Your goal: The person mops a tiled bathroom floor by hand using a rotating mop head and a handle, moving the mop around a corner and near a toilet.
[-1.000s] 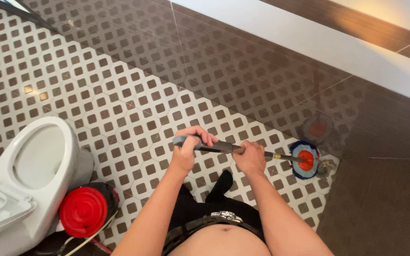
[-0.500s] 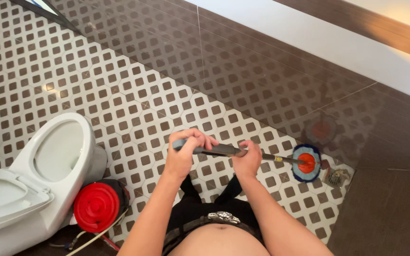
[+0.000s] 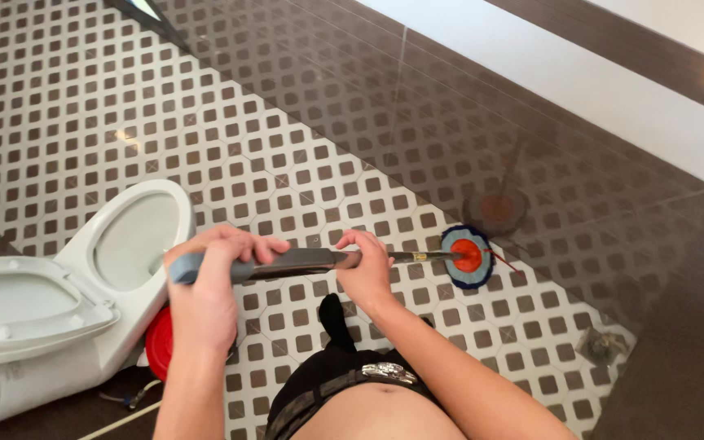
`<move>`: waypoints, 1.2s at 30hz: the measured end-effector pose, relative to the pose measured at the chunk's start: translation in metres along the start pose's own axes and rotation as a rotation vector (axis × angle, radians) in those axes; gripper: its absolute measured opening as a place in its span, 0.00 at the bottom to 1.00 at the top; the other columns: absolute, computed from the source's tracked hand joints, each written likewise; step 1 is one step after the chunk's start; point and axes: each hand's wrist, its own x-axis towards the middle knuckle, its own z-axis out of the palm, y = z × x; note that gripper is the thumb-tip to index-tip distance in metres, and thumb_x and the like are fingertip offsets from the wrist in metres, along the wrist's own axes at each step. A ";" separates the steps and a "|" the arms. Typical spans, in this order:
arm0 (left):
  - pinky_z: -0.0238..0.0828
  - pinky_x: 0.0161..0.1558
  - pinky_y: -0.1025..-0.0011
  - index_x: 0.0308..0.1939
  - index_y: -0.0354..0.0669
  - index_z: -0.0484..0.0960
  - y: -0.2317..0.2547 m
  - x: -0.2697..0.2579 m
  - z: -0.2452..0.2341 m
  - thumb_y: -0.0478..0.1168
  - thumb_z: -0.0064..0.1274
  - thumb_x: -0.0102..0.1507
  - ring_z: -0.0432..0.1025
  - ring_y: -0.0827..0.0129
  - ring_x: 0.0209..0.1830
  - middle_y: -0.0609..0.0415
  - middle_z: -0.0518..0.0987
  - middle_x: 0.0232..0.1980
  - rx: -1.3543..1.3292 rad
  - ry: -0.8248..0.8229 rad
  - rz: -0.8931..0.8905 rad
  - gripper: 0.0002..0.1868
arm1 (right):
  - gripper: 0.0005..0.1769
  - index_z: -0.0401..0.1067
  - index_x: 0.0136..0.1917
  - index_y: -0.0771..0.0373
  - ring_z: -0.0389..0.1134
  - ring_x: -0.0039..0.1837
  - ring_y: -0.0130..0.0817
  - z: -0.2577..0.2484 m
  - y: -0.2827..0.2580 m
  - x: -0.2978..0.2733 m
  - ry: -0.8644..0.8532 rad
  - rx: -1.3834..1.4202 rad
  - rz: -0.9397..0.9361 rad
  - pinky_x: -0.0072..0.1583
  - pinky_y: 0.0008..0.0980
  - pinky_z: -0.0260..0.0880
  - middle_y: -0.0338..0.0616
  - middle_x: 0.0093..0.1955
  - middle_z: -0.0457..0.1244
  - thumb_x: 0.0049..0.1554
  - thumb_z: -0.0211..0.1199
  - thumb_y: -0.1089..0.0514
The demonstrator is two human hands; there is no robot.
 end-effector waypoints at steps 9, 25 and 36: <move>0.76 0.52 0.65 0.28 0.25 0.78 0.050 -0.041 -0.016 0.32 0.42 0.62 0.82 0.56 0.44 0.44 0.81 0.31 0.235 0.257 -0.022 0.13 | 0.16 0.71 0.41 0.56 0.57 0.72 0.42 0.020 -0.055 0.004 -0.308 0.122 -0.197 0.71 0.52 0.43 0.37 0.65 0.64 0.41 0.66 0.71; 0.78 0.51 0.66 0.30 0.27 0.77 0.036 -0.055 -0.007 0.32 0.43 0.63 0.81 0.62 0.41 0.44 0.81 0.33 0.429 0.243 0.283 0.11 | 0.17 0.73 0.42 0.59 0.65 0.68 0.53 0.036 -0.044 0.062 -0.563 0.199 -0.771 0.62 0.43 0.67 0.48 0.58 0.69 0.43 0.50 0.73; 0.83 0.49 0.61 0.28 0.23 0.74 0.019 -0.046 -0.031 0.37 0.41 0.57 0.78 0.60 0.32 0.44 0.76 0.28 0.373 0.231 0.461 0.14 | 0.12 0.80 0.39 0.58 0.70 0.40 0.51 0.031 -0.084 0.050 -0.641 -0.179 -0.379 0.44 0.42 0.71 0.52 0.35 0.69 0.39 0.67 0.61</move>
